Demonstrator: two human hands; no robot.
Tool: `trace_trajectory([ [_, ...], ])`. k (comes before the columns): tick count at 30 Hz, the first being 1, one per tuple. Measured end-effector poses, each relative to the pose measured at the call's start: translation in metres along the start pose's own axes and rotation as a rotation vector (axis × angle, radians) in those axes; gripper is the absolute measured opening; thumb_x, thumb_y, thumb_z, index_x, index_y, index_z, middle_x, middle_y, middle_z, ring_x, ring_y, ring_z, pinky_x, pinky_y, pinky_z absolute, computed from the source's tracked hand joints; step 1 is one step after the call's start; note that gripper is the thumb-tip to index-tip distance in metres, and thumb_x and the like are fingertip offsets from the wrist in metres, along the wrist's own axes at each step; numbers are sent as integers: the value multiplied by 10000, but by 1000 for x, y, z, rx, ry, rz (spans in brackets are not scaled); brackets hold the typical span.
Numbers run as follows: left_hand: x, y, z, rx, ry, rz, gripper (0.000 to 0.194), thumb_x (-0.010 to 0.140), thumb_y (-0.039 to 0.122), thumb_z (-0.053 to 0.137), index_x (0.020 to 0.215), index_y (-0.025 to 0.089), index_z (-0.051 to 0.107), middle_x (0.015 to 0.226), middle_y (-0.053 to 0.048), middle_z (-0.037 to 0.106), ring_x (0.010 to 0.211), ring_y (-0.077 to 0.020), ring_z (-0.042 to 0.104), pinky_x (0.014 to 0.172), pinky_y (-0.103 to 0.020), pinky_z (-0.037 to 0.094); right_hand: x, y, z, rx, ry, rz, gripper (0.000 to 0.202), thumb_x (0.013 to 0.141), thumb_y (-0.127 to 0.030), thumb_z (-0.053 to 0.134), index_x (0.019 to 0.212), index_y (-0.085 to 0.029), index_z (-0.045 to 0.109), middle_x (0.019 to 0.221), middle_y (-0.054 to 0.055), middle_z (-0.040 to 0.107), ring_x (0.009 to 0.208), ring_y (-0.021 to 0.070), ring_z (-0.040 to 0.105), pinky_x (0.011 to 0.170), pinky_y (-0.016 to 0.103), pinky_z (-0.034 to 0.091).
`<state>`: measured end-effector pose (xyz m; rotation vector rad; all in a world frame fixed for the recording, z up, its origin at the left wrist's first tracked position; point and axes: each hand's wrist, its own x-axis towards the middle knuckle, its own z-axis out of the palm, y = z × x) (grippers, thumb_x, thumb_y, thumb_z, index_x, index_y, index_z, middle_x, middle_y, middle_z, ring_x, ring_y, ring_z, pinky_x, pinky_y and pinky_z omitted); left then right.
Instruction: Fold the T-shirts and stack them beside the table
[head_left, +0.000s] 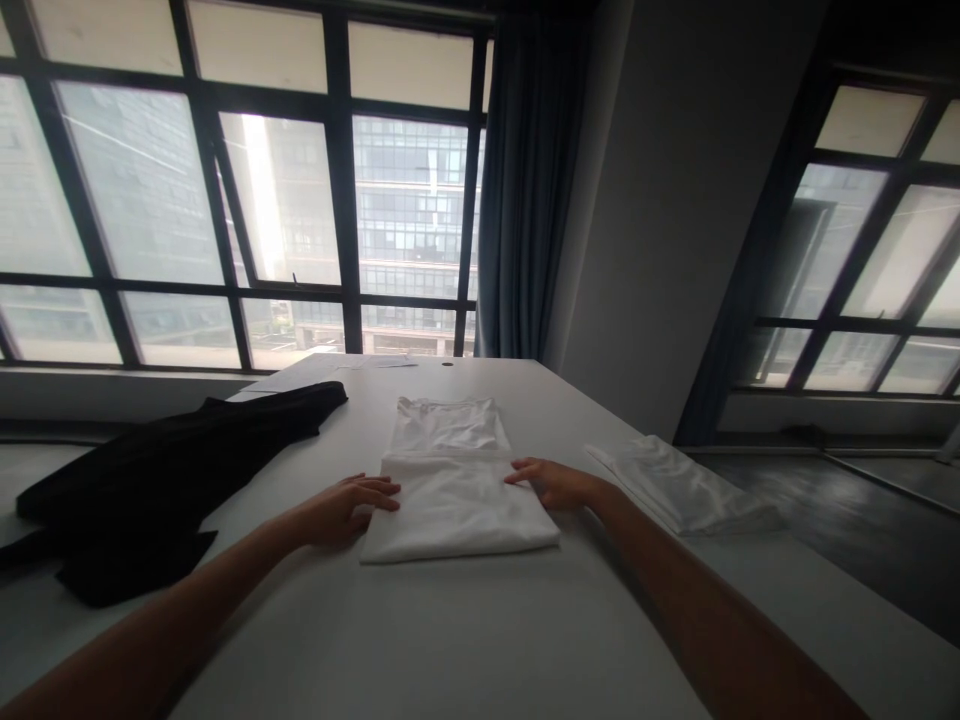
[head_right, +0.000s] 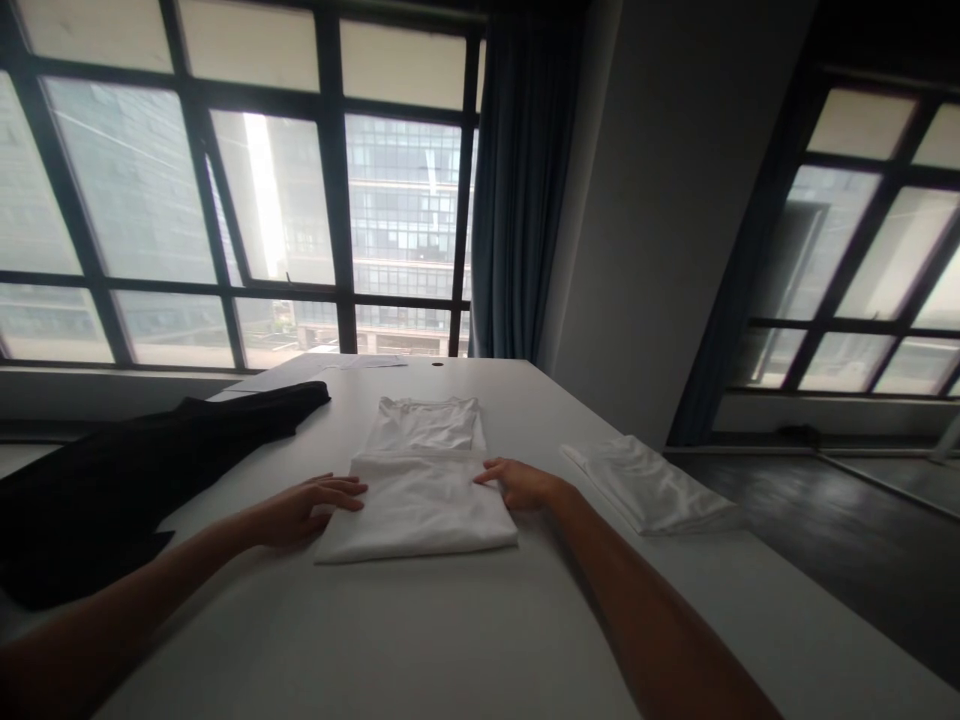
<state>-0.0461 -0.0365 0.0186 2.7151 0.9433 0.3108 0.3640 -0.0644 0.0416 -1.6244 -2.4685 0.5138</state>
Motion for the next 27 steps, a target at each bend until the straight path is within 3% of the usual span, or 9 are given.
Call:
trace_trajectory([
  [5, 3, 20, -5, -33, 107, -3, 397, 885, 226, 426, 1117, 294, 742, 1179, -12, 746, 1124, -218, 662, 1131, -438, 385, -4, -10, -8, 153, 92, -114, 276, 778, -322, 637, 961, -185, 792, 1157, 92, 721, 1060, 265, 652, 973, 350, 472],
  [9, -10, 44, -33, -284, 64, -76, 328, 840, 420, 543, 1008, 289, 793, 975, -32, 787, 895, -246, 697, 867, -343, 554, -18, -9, -22, 305, -20, -140, 377, 791, -515, 652, 812, -157, 767, 785, 29, 728, 756, 201, 647, 727, 298, 521],
  [12, -12, 45, -49, -553, 62, -59, 378, 735, 550, 673, 888, 229, 802, 883, -52, 786, 836, -275, 699, 786, -365, 575, -19, -11, -28, 398, 17, -142, 472, 733, -606, 694, 792, -141, 743, 744, 20, 698, 729, 191, 629, 686, 297, 521],
  [15, 2, 29, -49, -783, 367, -137, 499, 700, 611, 706, 936, 175, 759, 864, -73, 770, 800, -274, 701, 781, -420, 575, -1, -19, -25, 453, 307, -118, 516, 839, -625, 575, 926, -141, 732, 854, 61, 718, 816, 214, 644, 744, 336, 535],
  [17, 13, 14, -40, -902, 615, -294, 607, 764, 627, 644, 1137, 149, 679, 994, -108, 752, 799, -247, 707, 790, -428, 572, 15, -27, -16, 456, 559, -1, 532, 936, -583, 431, 1067, -144, 702, 960, 99, 723, 855, 214, 660, 780, 344, 536],
  [19, 20, 0, -27, -950, 717, -483, 734, 821, 644, 563, 1351, 138, 520, 1210, -171, 679, 817, -219, 713, 794, -409, 572, 28, -32, -5, 425, 669, 155, 508, 983, -497, 351, 1203, -145, 643, 1049, 124, 718, 851, 196, 680, 812, 331, 531],
  [21, 21, -12, -12, -904, 630, -598, 848, 819, 661, 547, 1461, 132, 381, 1360, -232, 576, 903, -232, 713, 802, -393, 574, 33, -34, 8, 359, 582, 244, 470, 976, -440, 391, 1287, -150, 593, 1113, 130, 713, 859, 185, 695, 839, 312, 520],
  [23, 19, -20, 1, -777, 501, -584, 942, 745, 656, 637, 1482, 138, 361, 1422, -250, 525, 1035, -281, 684, 838, -404, 570, 33, -33, 20, 271, 445, 245, 476, 924, -420, 504, 1311, -154, 587, 1173, 129, 702, 927, 195, 694, 869, 295, 506],
  [27, 17, -21, 17, -478, 428, -412, 803, 647, 579, 733, 1320, 165, 585, 1459, -190, 524, 1224, -351, 587, 996, -468, 506, 31, -32, 32, 179, 356, 269, 526, 835, -391, 625, 1300, -146, 614, 1237, 136, 680, 1062, 228, 663, 909, 293, 491],
])
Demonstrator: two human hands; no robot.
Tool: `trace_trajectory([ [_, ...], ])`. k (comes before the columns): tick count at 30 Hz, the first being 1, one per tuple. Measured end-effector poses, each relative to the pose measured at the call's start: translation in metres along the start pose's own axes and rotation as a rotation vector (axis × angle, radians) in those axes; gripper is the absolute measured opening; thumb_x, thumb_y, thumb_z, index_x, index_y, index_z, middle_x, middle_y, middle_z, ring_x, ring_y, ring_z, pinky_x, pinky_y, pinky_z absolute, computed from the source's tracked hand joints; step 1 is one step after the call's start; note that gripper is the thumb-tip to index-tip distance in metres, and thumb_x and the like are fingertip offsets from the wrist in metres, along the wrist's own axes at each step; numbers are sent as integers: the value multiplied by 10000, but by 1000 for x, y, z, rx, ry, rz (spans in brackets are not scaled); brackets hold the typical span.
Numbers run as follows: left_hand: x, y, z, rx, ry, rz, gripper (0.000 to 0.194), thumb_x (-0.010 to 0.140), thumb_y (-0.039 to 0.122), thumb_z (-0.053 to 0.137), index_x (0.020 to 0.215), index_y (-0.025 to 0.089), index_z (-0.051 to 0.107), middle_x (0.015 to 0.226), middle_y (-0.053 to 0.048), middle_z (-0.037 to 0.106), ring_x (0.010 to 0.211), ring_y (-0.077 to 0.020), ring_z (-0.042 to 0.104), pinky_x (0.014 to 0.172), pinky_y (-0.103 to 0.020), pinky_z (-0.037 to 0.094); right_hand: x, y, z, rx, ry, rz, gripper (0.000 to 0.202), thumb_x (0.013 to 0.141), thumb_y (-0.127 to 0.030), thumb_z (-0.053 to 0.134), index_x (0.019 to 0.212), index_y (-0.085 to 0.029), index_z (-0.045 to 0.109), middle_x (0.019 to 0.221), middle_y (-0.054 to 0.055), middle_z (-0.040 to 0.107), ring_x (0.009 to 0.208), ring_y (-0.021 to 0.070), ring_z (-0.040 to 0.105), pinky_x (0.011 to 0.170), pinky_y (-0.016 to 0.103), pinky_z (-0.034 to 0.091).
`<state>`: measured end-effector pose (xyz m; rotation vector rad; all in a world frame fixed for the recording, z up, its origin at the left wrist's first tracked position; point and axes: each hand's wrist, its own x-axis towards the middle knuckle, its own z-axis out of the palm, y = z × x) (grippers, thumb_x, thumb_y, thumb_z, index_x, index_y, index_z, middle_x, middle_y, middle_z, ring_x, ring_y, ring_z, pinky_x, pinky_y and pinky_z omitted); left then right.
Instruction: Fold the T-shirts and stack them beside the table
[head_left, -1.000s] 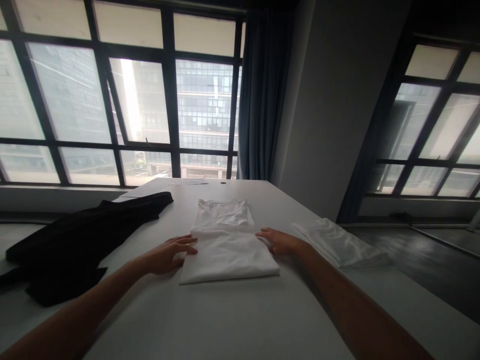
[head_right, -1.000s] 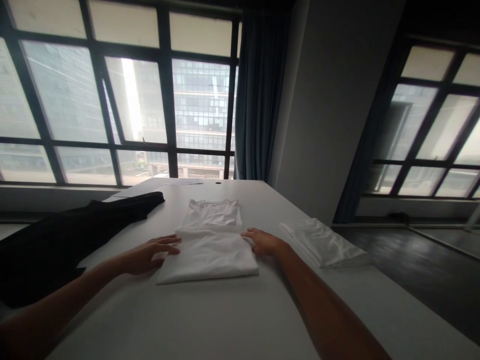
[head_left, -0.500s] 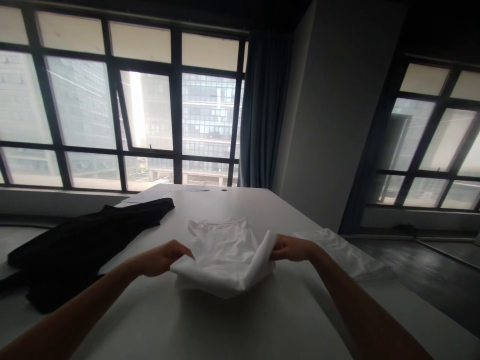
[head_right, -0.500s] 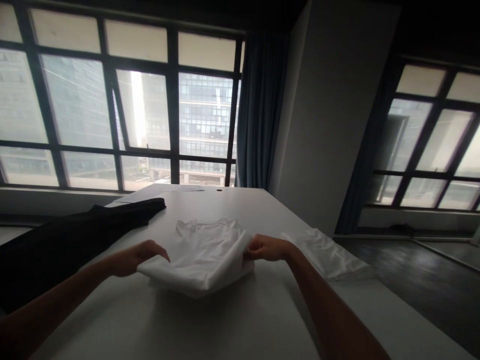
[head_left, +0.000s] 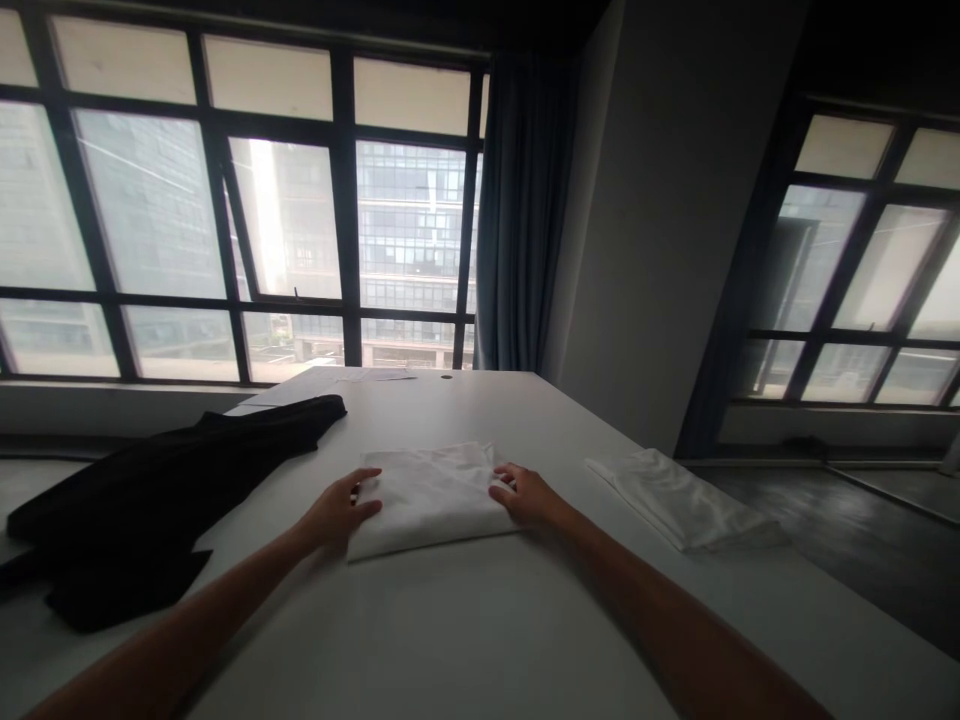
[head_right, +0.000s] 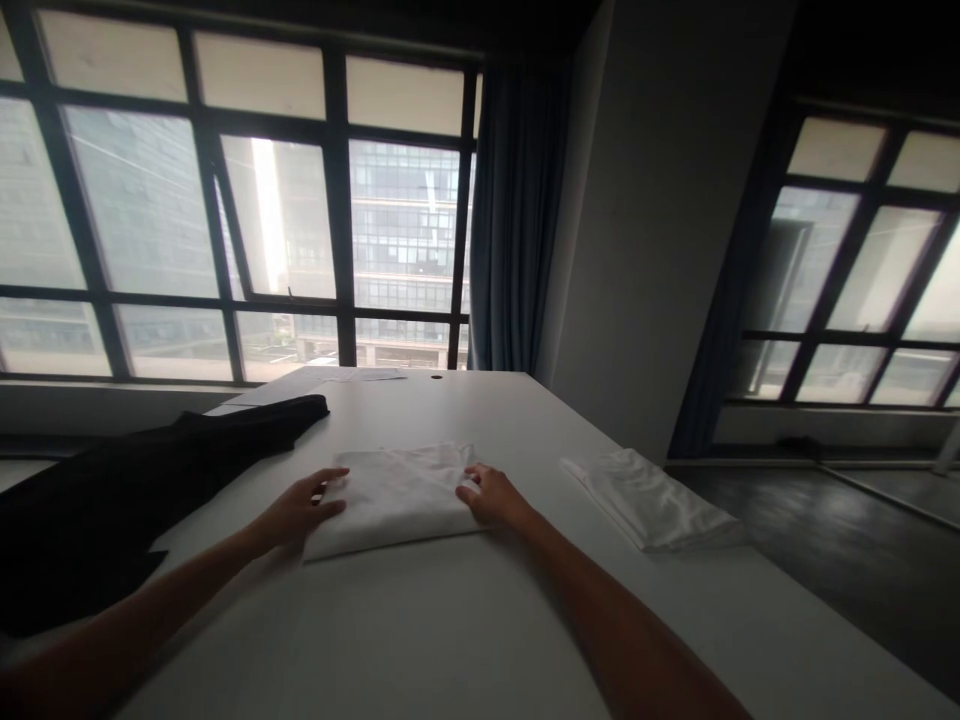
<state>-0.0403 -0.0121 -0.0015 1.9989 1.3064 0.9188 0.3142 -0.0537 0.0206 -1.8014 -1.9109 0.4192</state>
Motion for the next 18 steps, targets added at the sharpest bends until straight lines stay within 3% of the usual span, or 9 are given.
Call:
trace_trajectory([
  [5, -4, 19, 5, 195, 46, 254, 431, 805, 422, 549, 1123, 185, 718, 1495, -117, 503, 1312, -329, 532, 1099, -479, 436, 4, -6, 2, 45, 25, 35, 393, 811, -271, 625, 1180, -157, 698, 1187, 101, 704, 1014, 215, 666, 906, 287, 493],
  [9, -6, 29, 4, 264, 164, 401, 425, 854, 329, 443, 1152, 197, 715, 1493, -72, 510, 1332, -295, 519, 1131, -451, 417, 1, -17, -3, -9, 214, -175, 348, 846, -181, 529, 1138, -148, 717, 1134, 99, 697, 991, 206, 647, 920, 283, 476],
  [12, -5, 21, 6, 336, 153, 349, 446, 843, 326, 445, 1172, 188, 713, 1486, -73, 517, 1312, -298, 539, 1118, -438, 435, -4, -19, -3, -140, 262, -271, 376, 905, -164, 442, 1193, -157, 685, 1178, 115, 650, 1046, 204, 619, 958, 282, 444],
  [16, -2, 9, 4, 515, 46, 157, 441, 854, 345, 436, 1142, 199, 736, 1396, -97, 607, 1274, -313, 568, 1102, -472, 435, -9, -17, -1, -399, 56, -64, 361, 931, -176, 403, 1098, -129, 719, 1138, 179, 640, 1013, 259, 624, 914, 347, 453],
  [18, 0, 14, 2, 605, 59, 157, 435, 887, 363, 403, 1123, 229, 743, 1395, -81, 611, 1291, -323, 546, 1087, -515, 429, -10, -22, -1, -488, 57, -33, 363, 933, -194, 401, 1100, -123, 716, 1165, 204, 631, 1050, 293, 608, 918, 388, 446],
])
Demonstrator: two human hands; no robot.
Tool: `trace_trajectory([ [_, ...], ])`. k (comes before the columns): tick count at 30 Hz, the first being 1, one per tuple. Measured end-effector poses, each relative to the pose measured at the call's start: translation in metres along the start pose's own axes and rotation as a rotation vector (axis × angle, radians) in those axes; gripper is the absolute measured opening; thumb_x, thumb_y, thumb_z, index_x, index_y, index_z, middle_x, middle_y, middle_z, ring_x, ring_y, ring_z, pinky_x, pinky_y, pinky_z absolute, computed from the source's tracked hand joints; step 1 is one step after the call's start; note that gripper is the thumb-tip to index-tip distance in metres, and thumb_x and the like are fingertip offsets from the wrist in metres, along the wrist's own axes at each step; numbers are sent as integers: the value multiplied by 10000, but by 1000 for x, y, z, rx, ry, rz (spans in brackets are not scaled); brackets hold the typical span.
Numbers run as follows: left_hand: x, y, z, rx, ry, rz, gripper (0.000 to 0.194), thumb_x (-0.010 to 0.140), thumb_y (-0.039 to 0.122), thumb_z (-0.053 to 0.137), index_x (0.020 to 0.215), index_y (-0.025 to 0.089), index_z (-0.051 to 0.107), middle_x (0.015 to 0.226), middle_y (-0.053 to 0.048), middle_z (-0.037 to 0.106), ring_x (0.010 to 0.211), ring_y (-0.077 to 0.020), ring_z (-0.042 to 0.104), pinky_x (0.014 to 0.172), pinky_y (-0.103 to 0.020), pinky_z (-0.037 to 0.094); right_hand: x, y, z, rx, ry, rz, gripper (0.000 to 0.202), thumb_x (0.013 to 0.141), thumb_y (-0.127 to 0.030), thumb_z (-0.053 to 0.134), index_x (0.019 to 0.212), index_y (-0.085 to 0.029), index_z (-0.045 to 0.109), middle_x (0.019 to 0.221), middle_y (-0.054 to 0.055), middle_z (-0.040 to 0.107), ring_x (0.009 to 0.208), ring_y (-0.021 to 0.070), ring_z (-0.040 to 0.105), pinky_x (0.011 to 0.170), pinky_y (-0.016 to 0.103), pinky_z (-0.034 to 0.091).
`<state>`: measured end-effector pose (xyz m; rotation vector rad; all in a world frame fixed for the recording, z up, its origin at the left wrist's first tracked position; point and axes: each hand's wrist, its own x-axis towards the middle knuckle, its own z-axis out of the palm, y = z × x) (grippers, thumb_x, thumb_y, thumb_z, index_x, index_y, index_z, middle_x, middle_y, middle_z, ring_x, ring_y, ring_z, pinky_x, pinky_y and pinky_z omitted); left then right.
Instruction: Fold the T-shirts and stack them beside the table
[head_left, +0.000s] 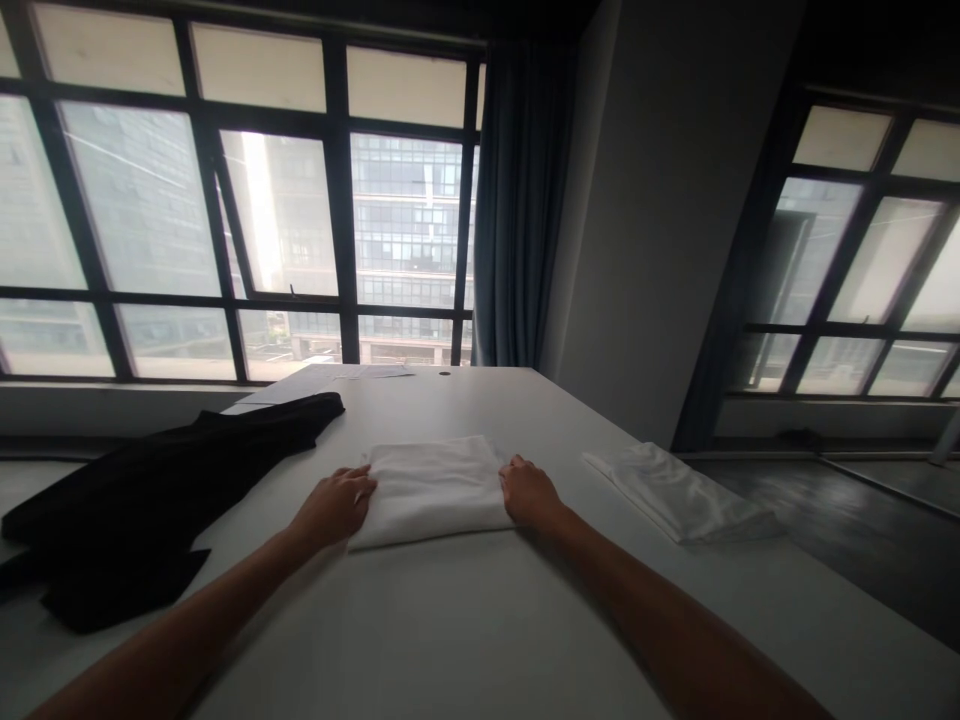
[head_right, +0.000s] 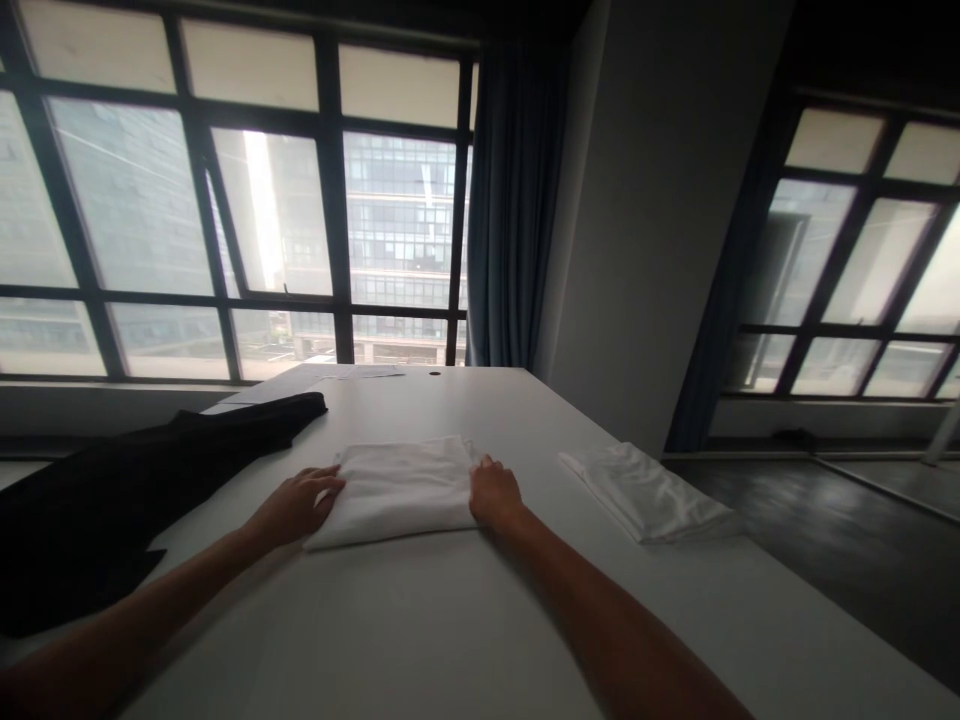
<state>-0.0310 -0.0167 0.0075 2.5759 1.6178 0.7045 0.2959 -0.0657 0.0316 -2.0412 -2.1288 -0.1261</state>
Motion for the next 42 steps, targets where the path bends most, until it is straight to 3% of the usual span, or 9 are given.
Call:
trace_trajectory([
  [4, 11, 32, 4, 12, 4, 120, 505, 957, 484, 332, 1198, 239, 703, 1446, -71, 566, 1342, -295, 497, 1117, -502, 384, 7, -34, -3, 51, 87, -175, 474, 961, -348, 402, 1331, -120, 592, 1415, 195, 526, 1303, 317, 465, 1086, 443, 337],
  [8, 26, 59, 37, -22, -138, 232, 601, 983, 550, 261, 1410, 226, 534, 1533, -92, 452, 1443, -259, 367, 1182, -468, 278, 31, -66, 14, 146, -151, -360, 640, 973, -452, 344, 1530, -135, 342, 1611, 138, 275, 1487, 283, 216, 1204, 492, 134],
  [11, 37, 41, 50, -12, -218, 166, 684, 970, 603, 241, 1496, 202, 413, 1583, -118, 349, 1482, -266, 277, 1194, -476, 227, 52, -56, 28, 181, -290, -300, 722, 969, -569, 274, 1567, -166, 246, 1642, 100, 173, 1516, 260, 122, 1214, 501, 66],
  [16, 53, -7, 32, 91, -277, -83, 769, 932, 648, 250, 1512, 158, 374, 1608, -168, 249, 1490, -342, 229, 1163, -606, 176, 75, -18, 28, 117, -306, -60, 819, 945, -667, 228, 1581, -154, 176, 1652, 95, 97, 1525, 245, 60, 1213, 495, 42],
  [24, 79, 21, 49, 97, -255, -48, 789, 937, 626, 235, 1526, 111, 333, 1620, -165, 225, 1508, -304, 180, 1191, -508, 178, 99, -44, 40, 138, -246, -125, 803, 951, -658, 199, 1574, -150, 207, 1647, 99, 142, 1522, 231, 85, 1216, 473, 29],
  [30, 65, -23, 38, 126, -299, -186, 789, 943, 616, 156, 1530, 114, 319, 1621, -194, 202, 1500, -337, 194, 1167, -576, 190, 91, -7, 33, 66, -238, 138, 787, 980, -615, 149, 1570, -95, 190, 1643, 145, 131, 1519, 271, 95, 1201, 543, 48],
  [32, 58, -39, 31, 135, -325, -194, 765, 950, 601, 152, 1516, 125, 350, 1614, -191, 243, 1493, -333, 226, 1161, -569, 214, 73, -9, 24, 41, -202, 46, 730, 996, -576, 190, 1561, -117, 243, 1640, 139, 148, 1519, 273, 95, 1201, 545, 22],
  [37, 42, -63, 17, 173, -387, -145, 620, 977, 459, 230, 1424, 118, 492, 1509, -193, 463, 1448, -284, 351, 1157, -480, 281, 16, -43, 13, 225, -290, -599, 779, 902, -683, 443, 1543, -257, 322, 1630, 84, 225, 1508, 265, 170, 1218, 483, 108],
  [42, 18, -67, 13, 220, -301, -125, 609, 992, 403, 236, 1446, 54, 446, 1544, -226, 389, 1468, -312, 302, 1157, -518, 288, 10, -42, 23, 233, -151, -598, 523, 987, -491, 420, 1466, -287, 465, 1552, 71, 407, 1457, 272, 316, 1192, 525, 207],
])
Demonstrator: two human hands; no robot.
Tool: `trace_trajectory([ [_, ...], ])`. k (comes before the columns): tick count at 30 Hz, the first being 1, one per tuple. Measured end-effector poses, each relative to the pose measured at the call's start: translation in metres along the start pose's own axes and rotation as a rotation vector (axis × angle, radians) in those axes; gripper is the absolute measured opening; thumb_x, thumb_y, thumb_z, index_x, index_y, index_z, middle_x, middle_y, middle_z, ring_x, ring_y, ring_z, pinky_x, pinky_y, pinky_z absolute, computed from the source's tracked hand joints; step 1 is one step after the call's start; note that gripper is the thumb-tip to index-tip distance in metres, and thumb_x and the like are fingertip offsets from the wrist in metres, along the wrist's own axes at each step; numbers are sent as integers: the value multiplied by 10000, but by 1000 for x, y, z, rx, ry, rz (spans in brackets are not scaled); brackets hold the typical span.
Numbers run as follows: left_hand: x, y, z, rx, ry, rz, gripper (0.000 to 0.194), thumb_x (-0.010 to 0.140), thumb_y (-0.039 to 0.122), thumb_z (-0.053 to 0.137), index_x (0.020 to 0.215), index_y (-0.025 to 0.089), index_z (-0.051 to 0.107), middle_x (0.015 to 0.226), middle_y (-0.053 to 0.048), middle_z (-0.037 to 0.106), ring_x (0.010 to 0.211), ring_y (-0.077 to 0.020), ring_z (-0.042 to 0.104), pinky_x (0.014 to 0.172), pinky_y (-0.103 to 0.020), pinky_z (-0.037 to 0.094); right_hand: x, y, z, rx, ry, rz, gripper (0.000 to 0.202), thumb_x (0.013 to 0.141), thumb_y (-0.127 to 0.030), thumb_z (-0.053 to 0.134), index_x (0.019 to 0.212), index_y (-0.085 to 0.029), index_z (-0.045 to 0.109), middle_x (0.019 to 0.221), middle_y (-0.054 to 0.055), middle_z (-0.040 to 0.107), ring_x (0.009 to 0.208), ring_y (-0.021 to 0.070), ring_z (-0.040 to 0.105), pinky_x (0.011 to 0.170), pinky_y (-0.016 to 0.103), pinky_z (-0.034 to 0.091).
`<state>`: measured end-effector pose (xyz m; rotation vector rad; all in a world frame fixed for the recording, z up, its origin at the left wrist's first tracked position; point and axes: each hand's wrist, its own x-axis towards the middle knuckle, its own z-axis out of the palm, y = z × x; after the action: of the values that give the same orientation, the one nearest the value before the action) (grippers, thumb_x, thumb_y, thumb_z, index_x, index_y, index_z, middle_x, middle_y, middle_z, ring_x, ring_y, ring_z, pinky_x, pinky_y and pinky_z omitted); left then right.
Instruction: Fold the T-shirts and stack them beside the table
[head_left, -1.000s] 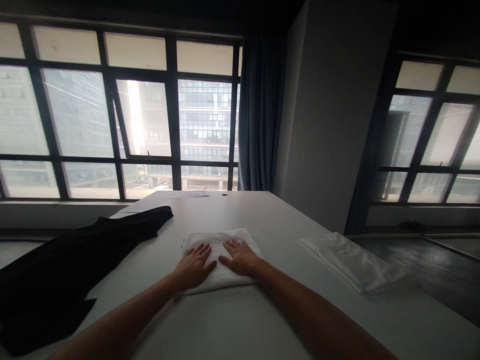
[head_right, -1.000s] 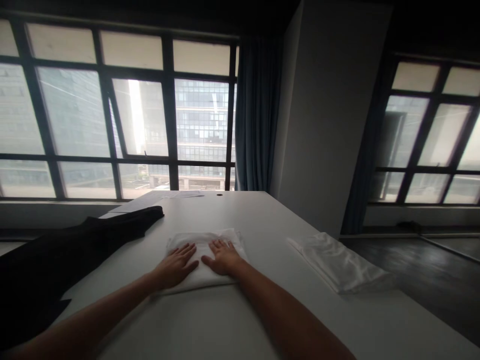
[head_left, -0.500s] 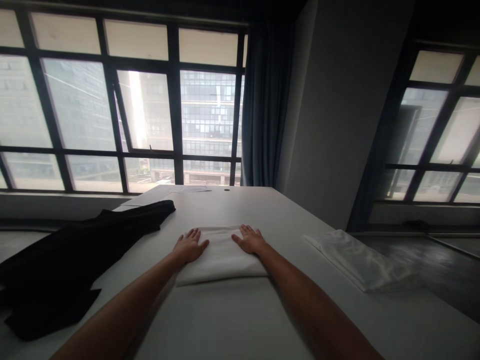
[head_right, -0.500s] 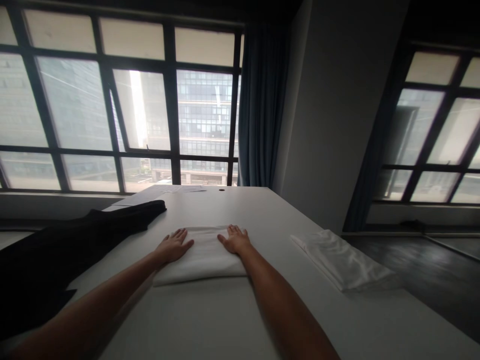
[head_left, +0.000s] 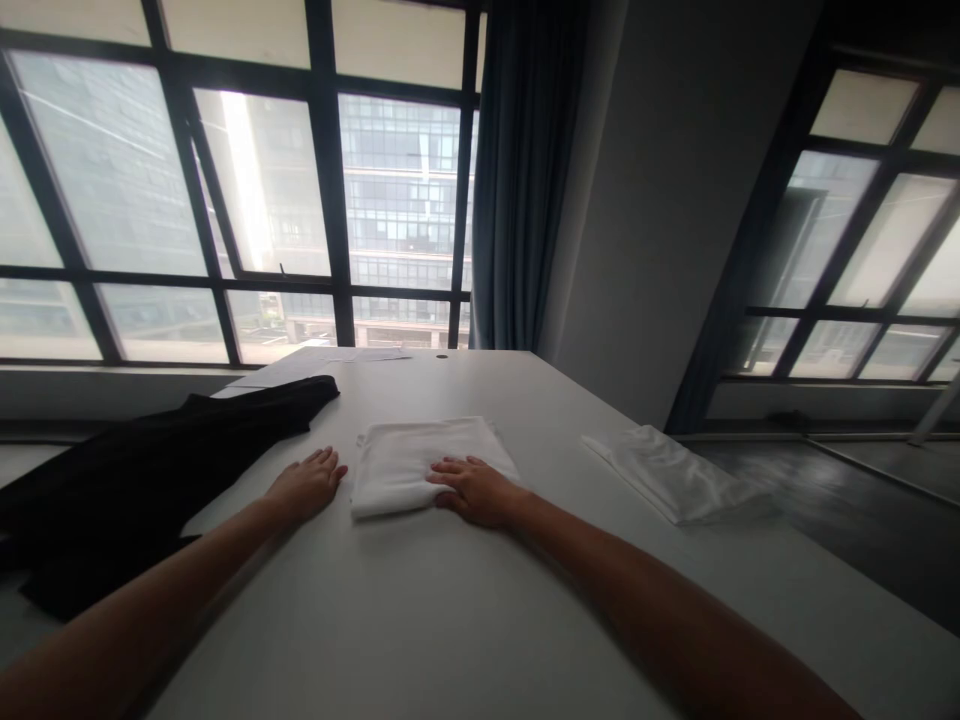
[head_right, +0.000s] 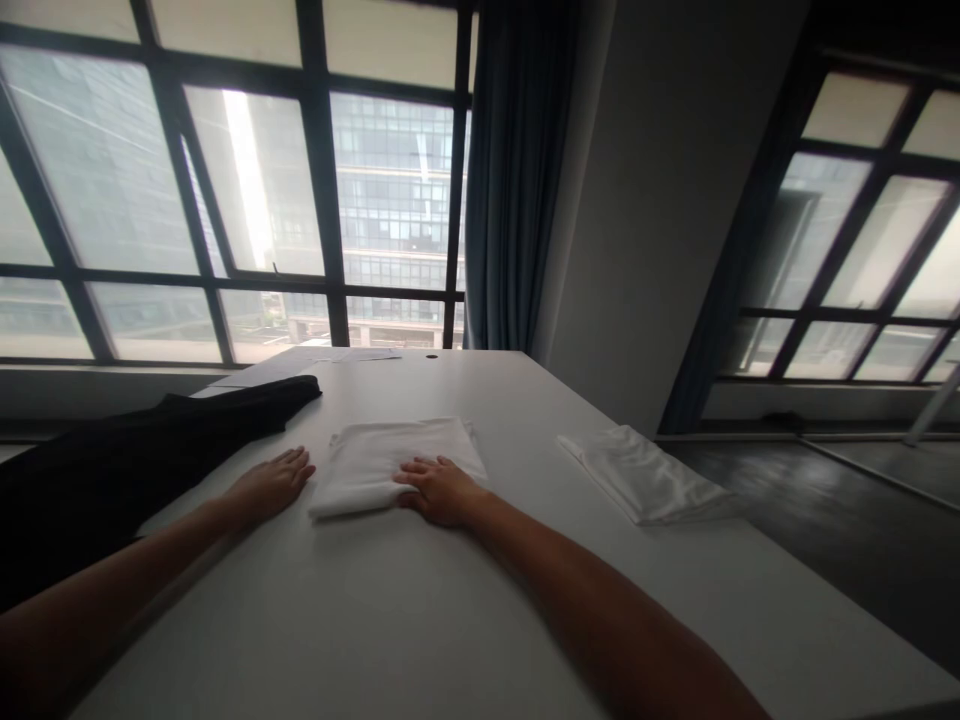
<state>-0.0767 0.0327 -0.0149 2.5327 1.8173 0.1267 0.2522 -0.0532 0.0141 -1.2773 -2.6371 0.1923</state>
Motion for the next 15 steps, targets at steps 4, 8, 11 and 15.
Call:
trace_trajectory([
  [4, -11, 2, 5, -4, 96, -42, 566, 1008, 367, 224, 1443, 97, 465, 1552, -173, 399, 1471, -275, 300, 1166, -498, 298, 7, 53, -11, -95, 13, 133, 459, 990, -449, 432, 1409, -291, 534, 1527, 65, 447, 1418, 257, 392, 1168, 492, 275],
  [8, -12, 4, 5, -15, 105, -59, 550, 1013, 362, 227, 1443, 128, 477, 1551, -150, 407, 1467, -263, 311, 1164, -498, 304, 7, 117, -23, -156, 14, 309, 452, 988, -415, 435, 1410, -286, 535, 1521, 60, 458, 1406, 223, 411, 1161, 401, 294],
  [11, -12, 5, 4, -27, 109, -67, 555, 1016, 359, 211, 1453, 132, 466, 1556, -145, 396, 1469, -260, 307, 1165, -507, 300, 2, 160, -29, -190, 42, 444, 446, 980, -414, 443, 1383, -269, 567, 1510, 76, 471, 1389, 228, 434, 1139, 380, 314],
  [15, -13, 7, 2, -10, 85, -79, 575, 1013, 351, 192, 1479, 102, 419, 1569, -145, 370, 1478, -251, 283, 1177, -494, 281, -9, 207, -44, -311, 59, 665, 360, 932, -380, 521, 1242, -281, 675, 1369, 77, 621, 1283, 229, 545, 1061, 348, 383],
])
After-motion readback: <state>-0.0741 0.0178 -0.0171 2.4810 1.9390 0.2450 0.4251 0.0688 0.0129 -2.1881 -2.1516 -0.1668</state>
